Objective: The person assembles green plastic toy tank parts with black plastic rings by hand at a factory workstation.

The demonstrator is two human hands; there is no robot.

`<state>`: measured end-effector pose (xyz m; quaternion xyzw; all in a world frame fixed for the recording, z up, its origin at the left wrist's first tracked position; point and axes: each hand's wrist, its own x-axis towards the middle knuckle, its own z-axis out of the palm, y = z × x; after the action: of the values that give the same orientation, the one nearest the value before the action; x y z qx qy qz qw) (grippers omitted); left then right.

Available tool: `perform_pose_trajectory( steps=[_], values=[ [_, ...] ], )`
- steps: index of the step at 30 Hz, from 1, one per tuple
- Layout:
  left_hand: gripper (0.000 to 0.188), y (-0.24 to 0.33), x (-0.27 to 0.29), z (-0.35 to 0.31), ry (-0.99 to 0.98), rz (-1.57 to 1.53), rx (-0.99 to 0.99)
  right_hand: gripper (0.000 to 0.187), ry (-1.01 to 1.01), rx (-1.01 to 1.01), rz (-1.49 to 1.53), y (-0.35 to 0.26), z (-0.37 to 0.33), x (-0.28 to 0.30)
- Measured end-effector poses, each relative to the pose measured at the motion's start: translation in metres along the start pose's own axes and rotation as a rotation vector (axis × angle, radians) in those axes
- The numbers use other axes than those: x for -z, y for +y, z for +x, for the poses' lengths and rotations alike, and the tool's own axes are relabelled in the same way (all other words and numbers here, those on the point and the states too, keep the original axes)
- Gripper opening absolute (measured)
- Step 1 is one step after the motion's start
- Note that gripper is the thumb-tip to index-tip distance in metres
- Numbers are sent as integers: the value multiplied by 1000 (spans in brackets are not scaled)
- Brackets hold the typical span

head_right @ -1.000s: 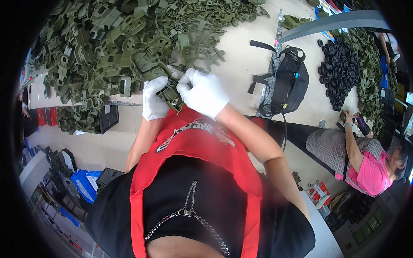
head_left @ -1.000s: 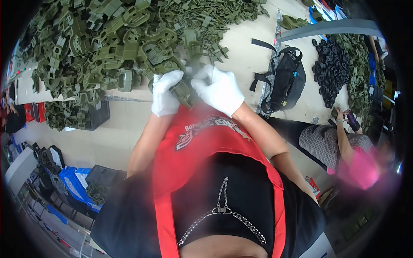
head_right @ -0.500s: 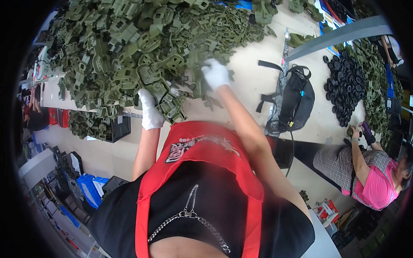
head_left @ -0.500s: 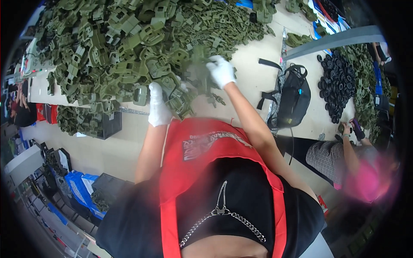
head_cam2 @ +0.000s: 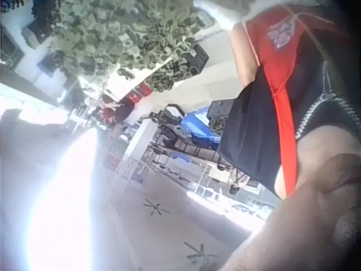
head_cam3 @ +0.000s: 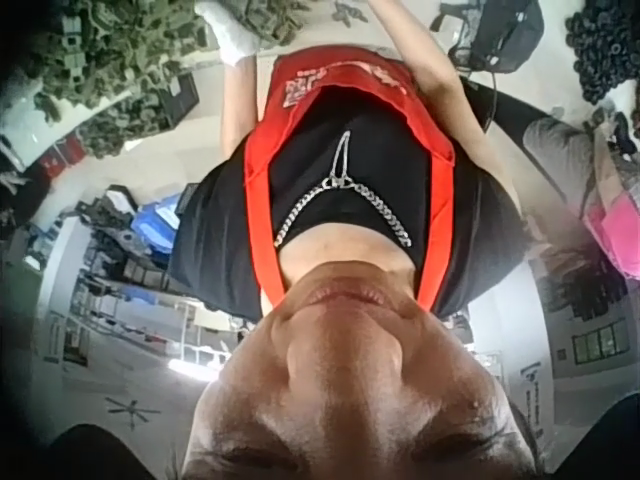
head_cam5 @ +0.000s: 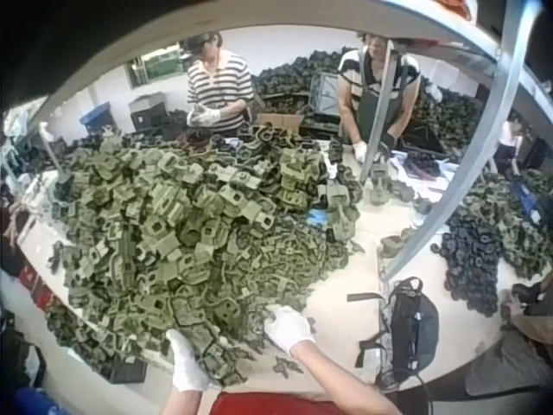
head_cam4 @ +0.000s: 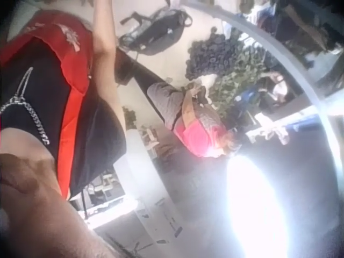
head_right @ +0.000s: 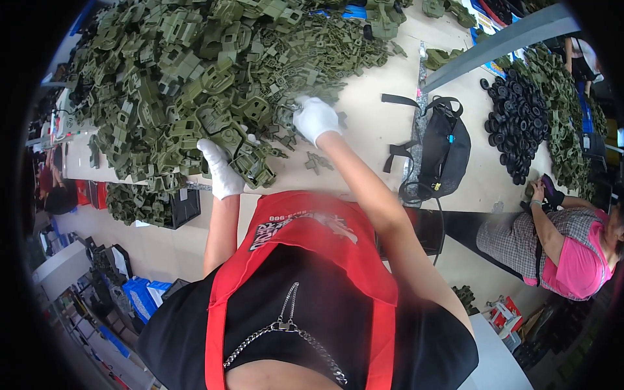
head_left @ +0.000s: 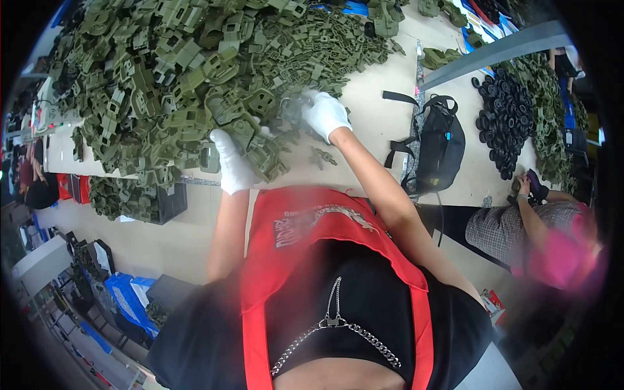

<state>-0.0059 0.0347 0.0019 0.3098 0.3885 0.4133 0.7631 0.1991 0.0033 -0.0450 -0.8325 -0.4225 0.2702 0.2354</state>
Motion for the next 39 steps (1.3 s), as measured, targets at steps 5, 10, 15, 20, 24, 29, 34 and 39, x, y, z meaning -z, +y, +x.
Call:
perform_pose_trajectory(
  steps=[5,10,15,20,24,29,34,39],
  values=[
    [88,8,16,-12,99,-63,-48,52,-91,90,-272,6,-32,11],
    [83,-7,14,-46,90,-45,-11,52,-169,124,-33,41,-25,9],
    [82,-25,-4,-65,139,-63,-31,36,-150,60,-183,59,-30,92],
    [80,-44,-27,-64,112,-41,110,37,-3,191,-735,126,-27,34],
    [75,-35,-45,-49,131,-56,160,43,-6,15,-397,81,-45,57],
    [102,-36,-63,-26,-236,-48,199,43,129,12,-143,160,-1,55],
    [103,-33,-60,5,-345,9,85,31,251,-51,536,139,-5,86],
    [88,-49,-24,15,-424,67,1,28,281,467,85,-30,-93,133]
  ],
)
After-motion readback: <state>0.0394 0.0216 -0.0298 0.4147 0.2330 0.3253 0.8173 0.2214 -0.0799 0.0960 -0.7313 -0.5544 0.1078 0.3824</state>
